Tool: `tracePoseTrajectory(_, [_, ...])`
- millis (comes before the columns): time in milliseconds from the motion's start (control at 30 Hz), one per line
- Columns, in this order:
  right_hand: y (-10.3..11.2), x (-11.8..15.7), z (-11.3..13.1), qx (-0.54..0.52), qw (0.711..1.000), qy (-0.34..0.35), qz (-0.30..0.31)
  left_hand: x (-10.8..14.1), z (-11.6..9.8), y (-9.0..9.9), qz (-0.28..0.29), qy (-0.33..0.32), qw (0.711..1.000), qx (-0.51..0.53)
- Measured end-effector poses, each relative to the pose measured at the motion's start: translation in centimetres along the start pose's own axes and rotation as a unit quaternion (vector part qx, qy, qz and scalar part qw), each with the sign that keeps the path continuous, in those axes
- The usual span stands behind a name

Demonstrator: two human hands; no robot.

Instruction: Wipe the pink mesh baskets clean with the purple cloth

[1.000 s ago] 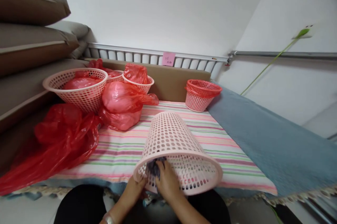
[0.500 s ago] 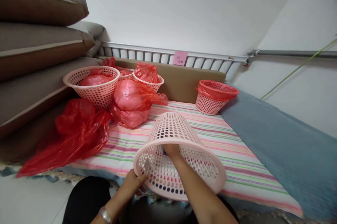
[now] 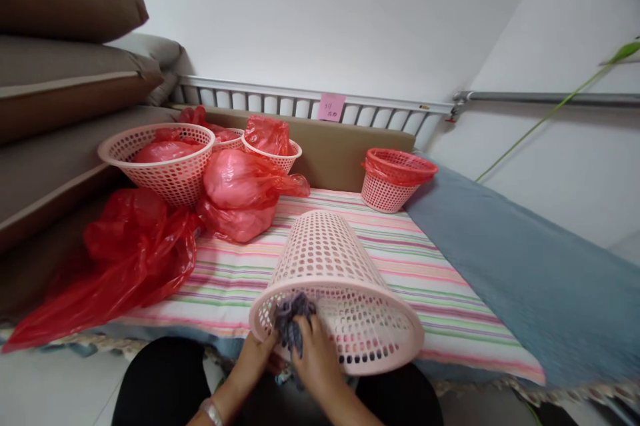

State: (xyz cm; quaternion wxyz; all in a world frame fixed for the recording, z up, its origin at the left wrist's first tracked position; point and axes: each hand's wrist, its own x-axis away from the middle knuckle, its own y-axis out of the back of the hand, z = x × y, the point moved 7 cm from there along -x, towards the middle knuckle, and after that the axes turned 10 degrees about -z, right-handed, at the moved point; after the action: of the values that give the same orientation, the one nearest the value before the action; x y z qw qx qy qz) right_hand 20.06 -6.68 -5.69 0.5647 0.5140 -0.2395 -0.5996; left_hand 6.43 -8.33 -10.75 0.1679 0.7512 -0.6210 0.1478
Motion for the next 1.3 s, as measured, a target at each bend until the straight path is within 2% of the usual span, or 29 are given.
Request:
tracePoseTrajectory(100, [-0.1,2.8,0.4,0.010,1.000,0.001,0.016,-0.4,0.3,0.1,-0.013,-0.001,1.000,-0.026])
tracePoseTrajectory(167, [0.1,2.2,0.3,0.015,1.000,0.008,0.019,-0.7,0.0,0.0,0.003,-0.014,0.999,-0.041])
tracePoseTrajectory(300, [0.8,-2.8,-0.5,0.023,1.000,0.017,-0.004,-0.3,-1.6,-0.1,0.050,-0.046,0.995,-0.072])
tracePoseTrajectory(433, [0.8,-9.4,-2.0,0.033,0.998,-0.003,-0.045,1.1,-3.7,-0.1,0.068,-0.086,0.992,-0.064])
tracePoseTrajectory(533, [0.8,-13.1,-2.7,0.018,0.996,0.001,-0.084,1.8,-4.4,-0.2,0.074,-0.091,0.991,-0.062])
tracePoseTrajectory(633, [0.5,-14.9,-3.2,0.011,0.996,0.008,-0.086,2.0,-4.6,-0.2,0.071,-0.097,0.991,-0.065])
tracePoseTrajectory(767, [0.9,-15.4,-3.3,0.014,0.995,0.017,-0.102,1.6,-4.2,-0.1,0.058,-0.095,0.992,-0.059])
tracePoseTrajectory(867, [1.5,-14.7,-3.0,0.005,0.993,0.032,-0.112,1.1,-3.4,-0.2,0.037,-0.079,0.994,-0.062])
tracePoseTrajectory(967, [1.3,-12.5,-3.1,0.003,0.996,-0.006,-0.086,0.8,-2.7,-0.3,0.012,-0.053,0.997,-0.054])
tracePoseTrajectory(1033, [0.8,-9.8,-2.9,0.009,0.998,-0.034,-0.057,0.8,-2.4,-0.3,-0.003,-0.031,0.998,-0.051])
tracePoseTrajectory(1133, [0.5,-4.4,-1.8,0.013,0.999,-0.029,-0.036,0.9,-2.2,-0.4,-0.012,-0.012,0.999,-0.049])
tracePoseTrajectory(1233, [0.5,0.4,-0.9,0.011,0.999,-0.028,-0.013,0.9,-2.2,-0.4,-0.010,-0.022,0.998,-0.051])
tracePoseTrajectory(1300, [0.7,2.0,-0.8,0.010,1.000,-0.027,-0.002,0.9,-2.4,-0.4,-0.003,-0.039,0.997,-0.060])
